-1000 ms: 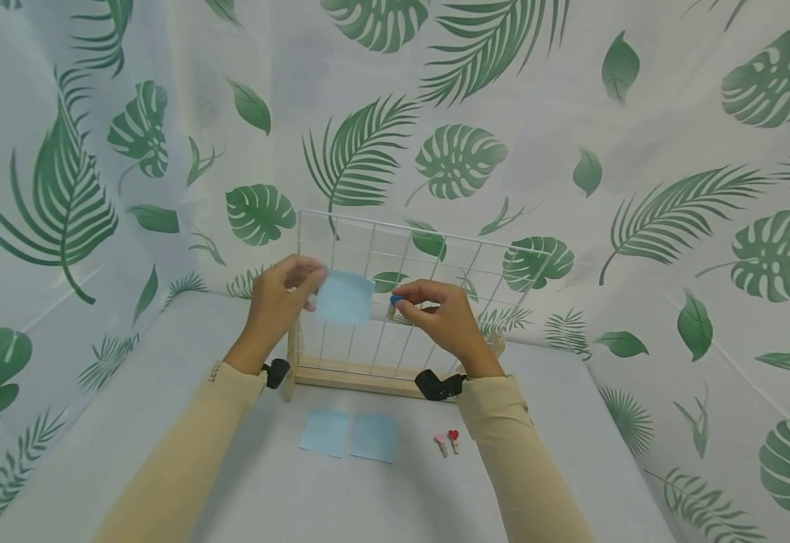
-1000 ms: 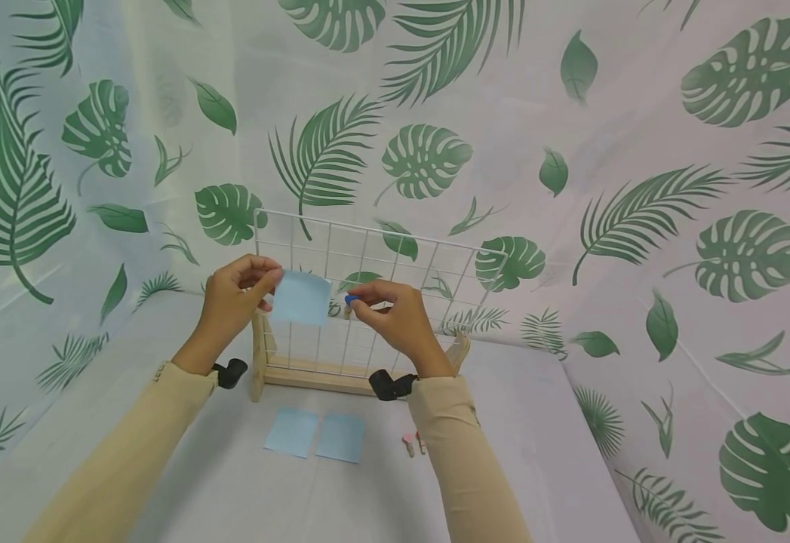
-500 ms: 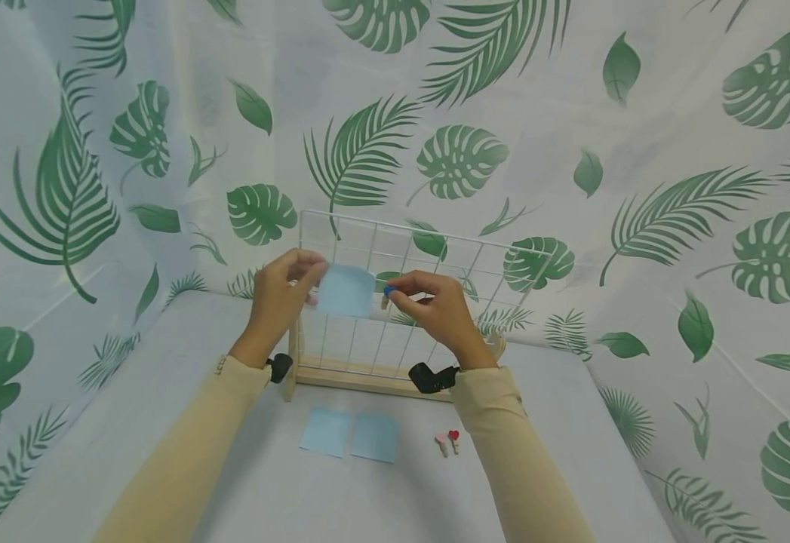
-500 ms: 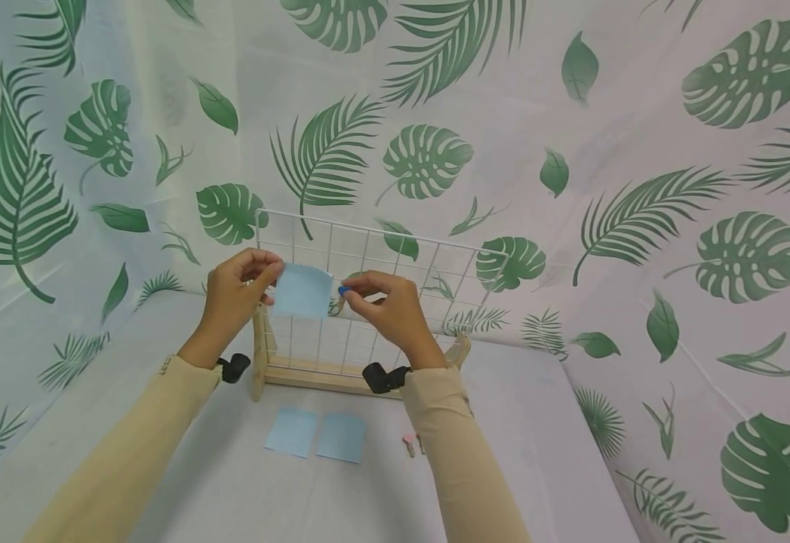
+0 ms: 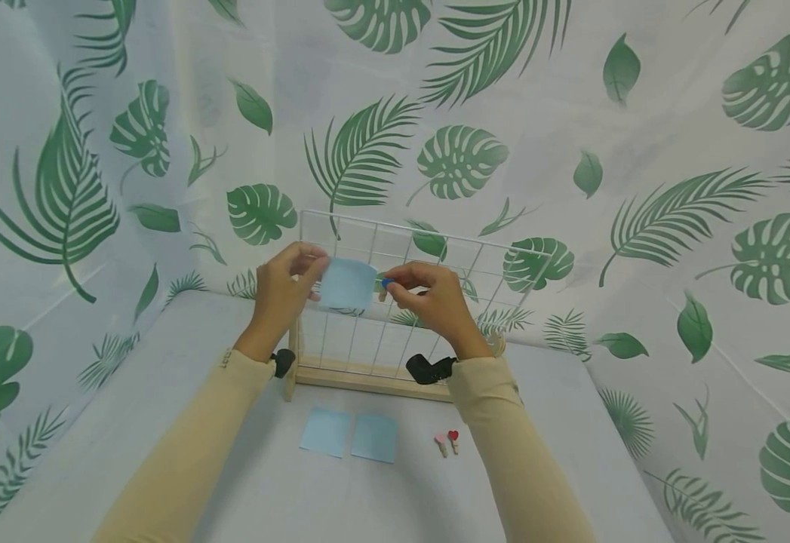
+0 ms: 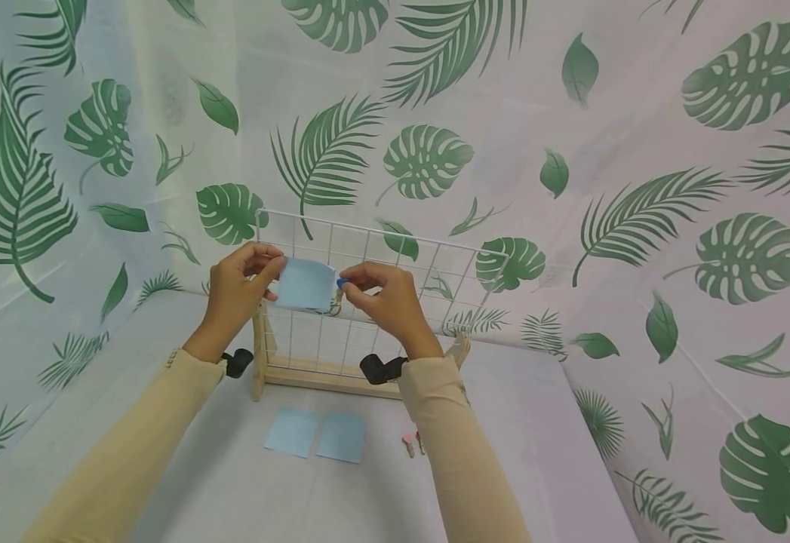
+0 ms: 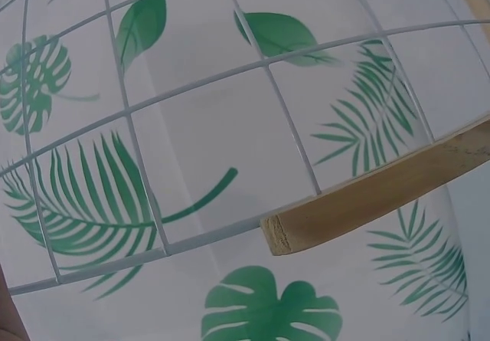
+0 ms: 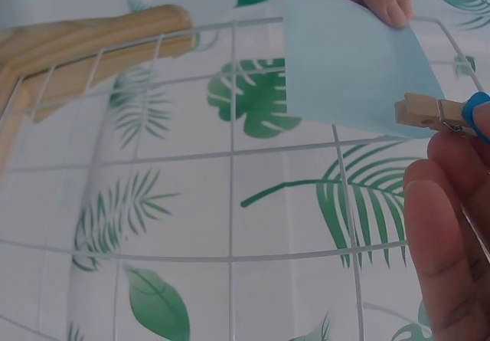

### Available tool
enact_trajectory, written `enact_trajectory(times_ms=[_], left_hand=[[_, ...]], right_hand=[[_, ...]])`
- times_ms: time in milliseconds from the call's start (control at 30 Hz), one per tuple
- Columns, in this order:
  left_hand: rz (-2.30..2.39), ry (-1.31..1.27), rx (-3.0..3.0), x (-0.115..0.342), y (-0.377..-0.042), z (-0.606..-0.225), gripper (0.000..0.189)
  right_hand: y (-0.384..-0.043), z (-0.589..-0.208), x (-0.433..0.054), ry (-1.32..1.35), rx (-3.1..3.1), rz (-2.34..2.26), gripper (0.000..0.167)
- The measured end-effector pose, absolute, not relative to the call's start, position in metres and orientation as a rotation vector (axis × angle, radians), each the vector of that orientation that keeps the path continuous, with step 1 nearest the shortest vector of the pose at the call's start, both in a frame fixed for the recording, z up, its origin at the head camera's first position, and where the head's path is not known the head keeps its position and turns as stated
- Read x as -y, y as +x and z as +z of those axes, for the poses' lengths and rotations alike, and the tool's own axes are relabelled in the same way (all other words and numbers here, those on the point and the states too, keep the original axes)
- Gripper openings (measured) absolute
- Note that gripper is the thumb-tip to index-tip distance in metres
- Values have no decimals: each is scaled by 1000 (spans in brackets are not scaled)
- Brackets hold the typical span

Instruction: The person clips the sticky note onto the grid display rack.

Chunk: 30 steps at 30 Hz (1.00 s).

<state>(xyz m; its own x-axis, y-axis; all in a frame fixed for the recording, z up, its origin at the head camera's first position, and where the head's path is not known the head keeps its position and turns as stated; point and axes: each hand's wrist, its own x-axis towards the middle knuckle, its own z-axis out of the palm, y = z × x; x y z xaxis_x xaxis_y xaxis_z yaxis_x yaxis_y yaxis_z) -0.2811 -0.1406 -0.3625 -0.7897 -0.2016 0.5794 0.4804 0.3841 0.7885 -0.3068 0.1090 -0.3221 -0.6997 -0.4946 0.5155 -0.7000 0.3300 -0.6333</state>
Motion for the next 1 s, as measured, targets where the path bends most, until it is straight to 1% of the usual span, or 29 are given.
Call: enact_trajectory(times_ms=[333, 1000], left_hand=[[-1445, -237, 2032, 142, -284, -359, 16], [-1449, -234, 2017, 140, -286, -355, 17]], right_hand=[[-309, -315, -102, 1069, 2378, 1349, 15], [-313, -298, -90, 1025, 2391, 1332, 11]])
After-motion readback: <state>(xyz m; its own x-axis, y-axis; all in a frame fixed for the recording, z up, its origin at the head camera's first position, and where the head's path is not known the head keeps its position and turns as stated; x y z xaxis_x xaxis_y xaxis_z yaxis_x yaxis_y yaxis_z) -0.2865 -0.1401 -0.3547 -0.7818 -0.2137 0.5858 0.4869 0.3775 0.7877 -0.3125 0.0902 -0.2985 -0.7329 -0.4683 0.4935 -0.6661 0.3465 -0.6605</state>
